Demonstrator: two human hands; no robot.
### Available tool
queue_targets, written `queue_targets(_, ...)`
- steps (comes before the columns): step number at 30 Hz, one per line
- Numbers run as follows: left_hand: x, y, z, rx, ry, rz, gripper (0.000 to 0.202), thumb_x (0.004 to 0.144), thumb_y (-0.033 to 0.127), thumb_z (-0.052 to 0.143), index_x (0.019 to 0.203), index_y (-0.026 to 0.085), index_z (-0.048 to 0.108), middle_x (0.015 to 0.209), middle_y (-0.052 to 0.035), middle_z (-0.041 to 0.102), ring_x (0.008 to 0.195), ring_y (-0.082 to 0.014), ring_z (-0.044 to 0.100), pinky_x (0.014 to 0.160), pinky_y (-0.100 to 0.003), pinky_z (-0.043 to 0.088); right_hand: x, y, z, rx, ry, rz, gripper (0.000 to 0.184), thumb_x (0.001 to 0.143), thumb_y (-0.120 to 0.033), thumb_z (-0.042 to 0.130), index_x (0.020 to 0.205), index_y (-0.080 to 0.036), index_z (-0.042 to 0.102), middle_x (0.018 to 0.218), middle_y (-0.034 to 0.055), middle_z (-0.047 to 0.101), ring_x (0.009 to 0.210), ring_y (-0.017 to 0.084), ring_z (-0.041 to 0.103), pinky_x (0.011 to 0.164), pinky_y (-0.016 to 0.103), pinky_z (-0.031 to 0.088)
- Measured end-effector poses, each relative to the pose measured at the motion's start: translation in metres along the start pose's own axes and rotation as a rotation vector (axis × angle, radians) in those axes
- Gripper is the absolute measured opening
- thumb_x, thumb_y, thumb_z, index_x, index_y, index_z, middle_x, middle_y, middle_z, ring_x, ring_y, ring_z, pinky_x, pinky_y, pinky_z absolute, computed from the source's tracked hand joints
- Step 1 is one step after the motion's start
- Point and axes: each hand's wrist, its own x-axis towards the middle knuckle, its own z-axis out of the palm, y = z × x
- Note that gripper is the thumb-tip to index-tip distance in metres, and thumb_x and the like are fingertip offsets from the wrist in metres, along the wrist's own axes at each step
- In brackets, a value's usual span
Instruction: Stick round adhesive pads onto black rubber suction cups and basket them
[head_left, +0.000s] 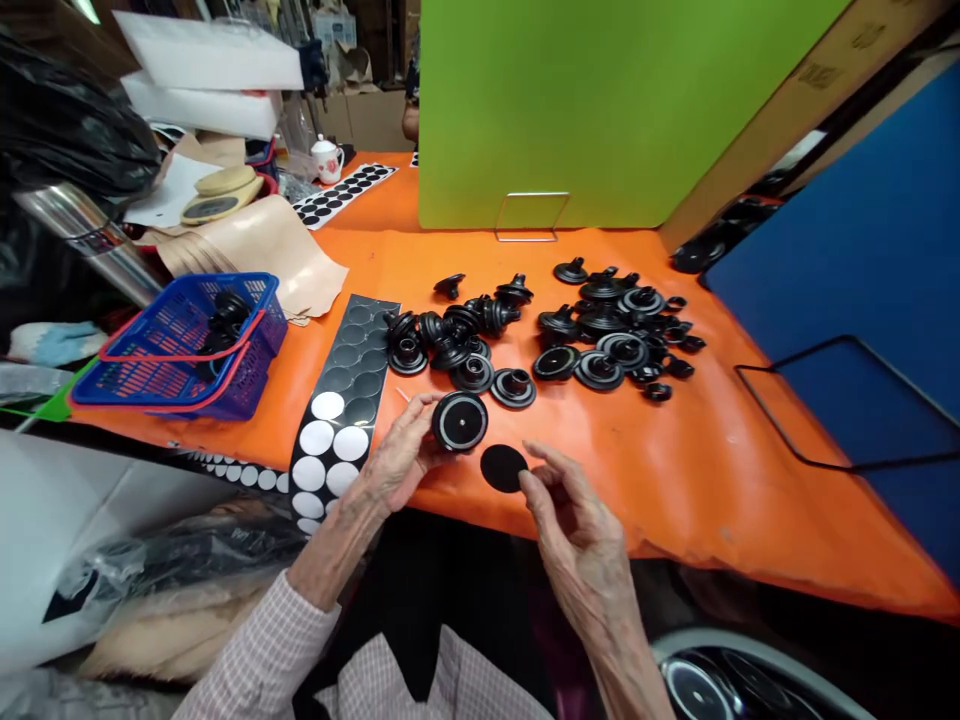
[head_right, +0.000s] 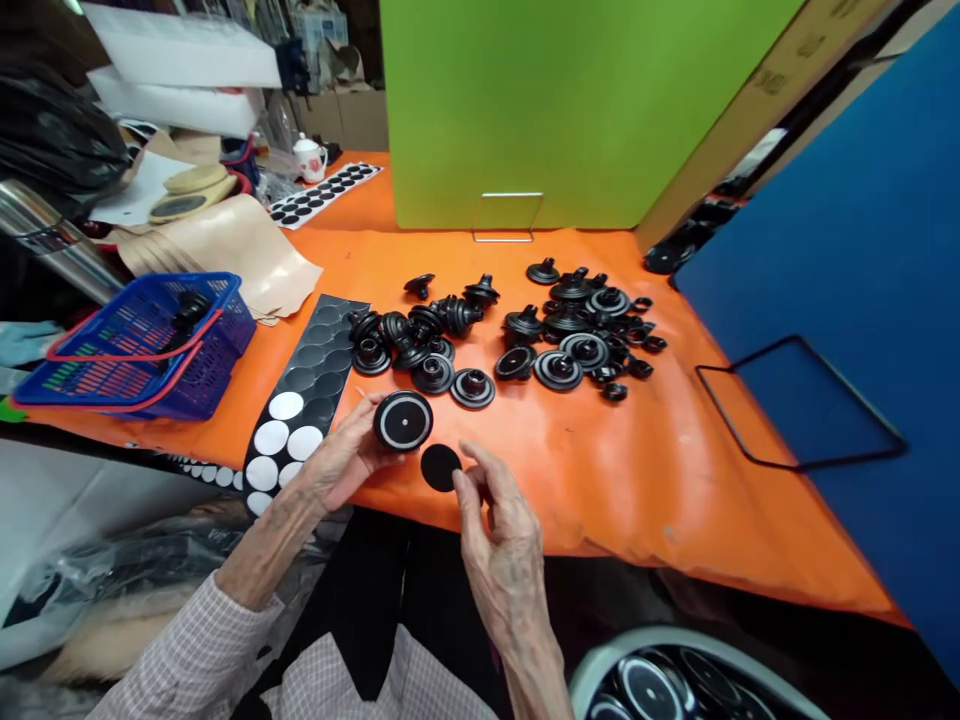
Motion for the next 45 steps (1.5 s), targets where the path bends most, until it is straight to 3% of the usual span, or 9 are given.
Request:
queue_targets(4,-0.02,0.005,-0.016,-0.084,-0.018,-0.006,0.028,0.083,0.041,0.063,0.092,0.014,0.064,0.091,-0.007,0.067,0.076,-0.0151,0.062,0.062,-0.025,0.052,0.004,-0.016,0.019,0.203,-0.071,0.099,0.023,0.079,-0.044,0.067,0.082,-0.022,0.059,0.071,-0.002,0.056,0.065,0.012,0.053,0.062,0.025,0.045)
queue_targets(10,-0.036,0.004,-0.032,0.026,-0.088,0.041,0.032,0.078,0.025,0.068,0.109,0.017,0.066,0.11,-0.0081,0.067,0.092,-0.0191,0.064,0.074,-0.029,0.054,0.007,-0.018,0.04,0.373,-0.141,0.265,0.03,0.075,-0.048,0.069,0.077,-0.02,0.06,0.073,-0.0018,0.053,0.071,0.013,0.051,0.069,0.026,0.042)
queue_targets(16,-0.043,0.005,-0.037,0.024,-0.14,0.036,0.045,0.071,0.016,0.068,0.116,0.018,0.065,0.12,-0.0098,0.063,0.105,-0.0265,0.062,0.083,-0.038,0.055,0.004,-0.012,0.06,0.304,-0.051,0.187,0.026,0.074,-0.046,0.069,0.072,-0.02,0.064,0.103,0.0045,0.056,0.1,0.02,0.055,0.084,0.032,0.045)
queue_targets(35,-0.043,0.002,-0.036,0.033,-0.088,0.017,0.047,0.066,0.014,0.067,0.113,0.016,0.067,0.119,-0.0095,0.065,0.11,-0.0286,0.06,0.083,-0.038,0.057,-0.002,-0.011,0.074,0.236,-0.011,0.187,0.026,0.077,-0.045,0.065,0.072,-0.019,0.064,0.103,0.0058,0.055,0.099,0.021,0.057,0.081,0.035,0.05)
queue_targets(40,-0.042,-0.002,-0.039,0.032,-0.104,0.027,0.044,0.07,0.015,0.066,0.114,0.016,0.067,0.117,-0.0091,0.066,0.104,-0.0259,0.064,0.081,-0.036,0.057,-0.003,-0.012,0.076,0.155,0.009,0.133,0.024,0.079,-0.042,0.062,0.072,-0.019,0.062,0.099,0.0056,0.054,0.093,0.019,0.057,0.076,0.033,0.051)
queue_targets(45,-0.041,-0.006,-0.041,0.034,-0.09,0.061,0.036,0.079,0.028,0.067,0.113,0.015,0.067,0.116,-0.01,0.066,0.094,-0.0218,0.067,0.077,-0.033,0.058,-0.005,-0.01,0.082,0.035,0.054,0.031,0.02,0.083,-0.037,0.058,0.074,-0.02,0.058,0.093,0.005,0.055,0.09,0.019,0.057,0.076,0.035,0.05)
